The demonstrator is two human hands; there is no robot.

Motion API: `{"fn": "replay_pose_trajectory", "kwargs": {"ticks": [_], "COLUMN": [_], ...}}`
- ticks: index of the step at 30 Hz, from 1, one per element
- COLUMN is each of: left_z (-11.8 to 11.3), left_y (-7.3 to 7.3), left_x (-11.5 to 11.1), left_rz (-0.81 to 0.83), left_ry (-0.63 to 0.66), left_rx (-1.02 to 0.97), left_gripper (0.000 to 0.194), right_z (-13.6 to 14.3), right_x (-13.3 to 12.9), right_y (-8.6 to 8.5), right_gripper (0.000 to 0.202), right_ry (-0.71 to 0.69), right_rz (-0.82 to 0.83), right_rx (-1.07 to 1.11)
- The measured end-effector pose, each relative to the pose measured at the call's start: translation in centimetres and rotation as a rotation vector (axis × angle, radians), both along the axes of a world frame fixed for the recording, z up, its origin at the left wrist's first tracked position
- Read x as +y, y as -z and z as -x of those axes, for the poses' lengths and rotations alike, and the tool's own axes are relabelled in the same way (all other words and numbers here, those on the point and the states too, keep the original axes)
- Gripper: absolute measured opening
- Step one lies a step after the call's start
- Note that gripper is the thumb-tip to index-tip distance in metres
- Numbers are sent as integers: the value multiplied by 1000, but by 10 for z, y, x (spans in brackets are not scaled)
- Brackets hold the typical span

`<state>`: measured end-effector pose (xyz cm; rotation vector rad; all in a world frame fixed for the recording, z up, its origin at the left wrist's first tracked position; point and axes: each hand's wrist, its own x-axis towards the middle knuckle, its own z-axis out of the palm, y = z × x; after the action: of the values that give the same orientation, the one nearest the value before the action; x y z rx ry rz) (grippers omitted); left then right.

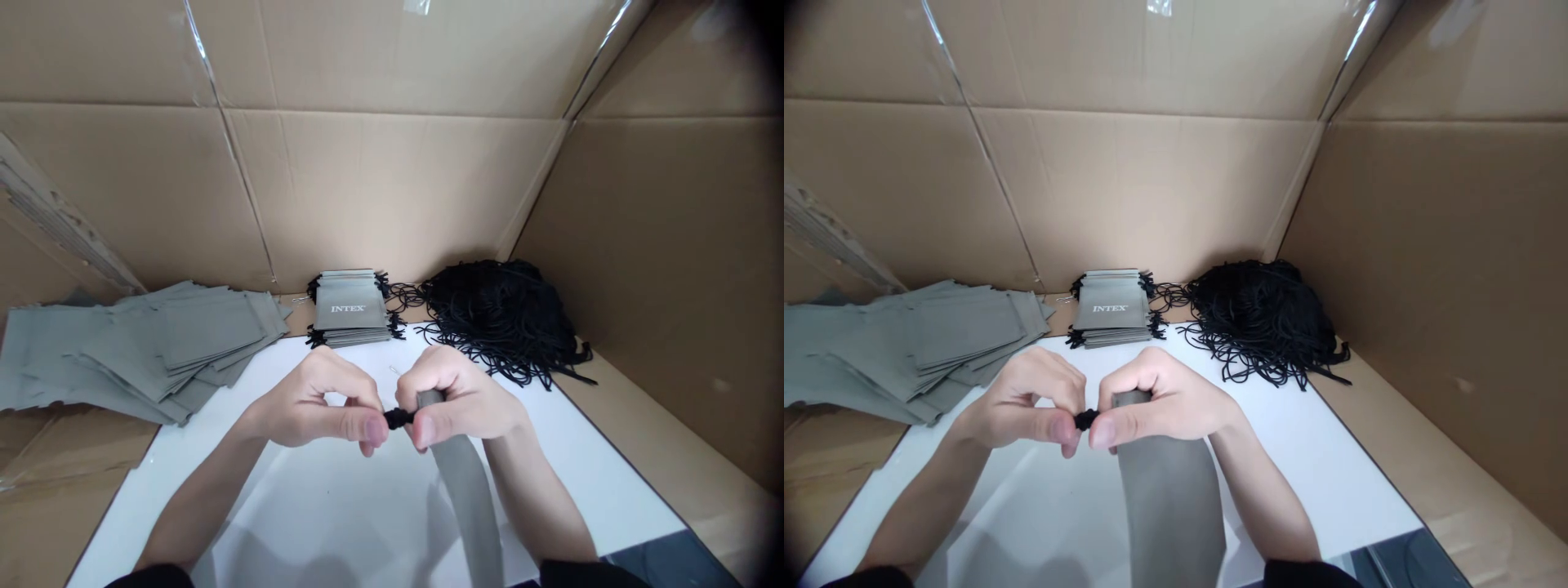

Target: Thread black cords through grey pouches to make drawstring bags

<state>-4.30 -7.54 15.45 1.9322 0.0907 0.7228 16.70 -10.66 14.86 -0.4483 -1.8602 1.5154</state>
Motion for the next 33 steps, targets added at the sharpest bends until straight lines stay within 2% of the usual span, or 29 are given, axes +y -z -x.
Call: {"fn": "replay_pose_trajectory", "kwargs": {"ticks": [3, 5, 8, 11, 12, 14, 17, 20, 22, 26, 29, 33], "left_z": [-5, -9, -15, -15, -14, -8, 3, 8, 7, 4, 4, 2], "left_y": [12, 20, 27, 26, 23, 15, 0, -10, -11, -7, -6, -4], "left_x": [0, -3, -8, -12, -12, -12, -12, -16, -19, -22, -21, -21], "left_rz": [132, 227, 309, 319, 290, 123, -229, -430, -573, -796, -825, -873], "left_ry": [105, 122, 86, 68, 66, 21, -182, -400, -466, -454, -419, -440], "left_rx": [-129, -225, -341, -358, -348, -293, -198, -195, -173, -73, -81, -121], "left_gripper": [37, 42, 46, 47, 48, 46, 37, 38, 41, 21, 20, 14], "right_z": [8, 16, 25, 26, 25, 21, 16, 14, 15, 16, 16, 18], "right_x": [3, 5, 5, 3, 2, -2, -7, -9, -8, -6, -4, -3], "right_y": [6, 12, 21, 24, 23, 17, 3, -5, -4, 0, 0, 1], "right_gripper": [41, 40, 35, 39, 41, 42, 39, 36, 33, 34, 34, 31], "right_ry": [-93, -107, -72, 6, 19, 30, 109, 172, 159, 119, 59, 2], "right_rz": [49, 86, 151, 150, 129, 74, 25, 22, 27, 56, 72, 134], "right_rx": [57, 144, 267, 264, 235, 166, 95, 80, 68, 41, 58, 28]}}
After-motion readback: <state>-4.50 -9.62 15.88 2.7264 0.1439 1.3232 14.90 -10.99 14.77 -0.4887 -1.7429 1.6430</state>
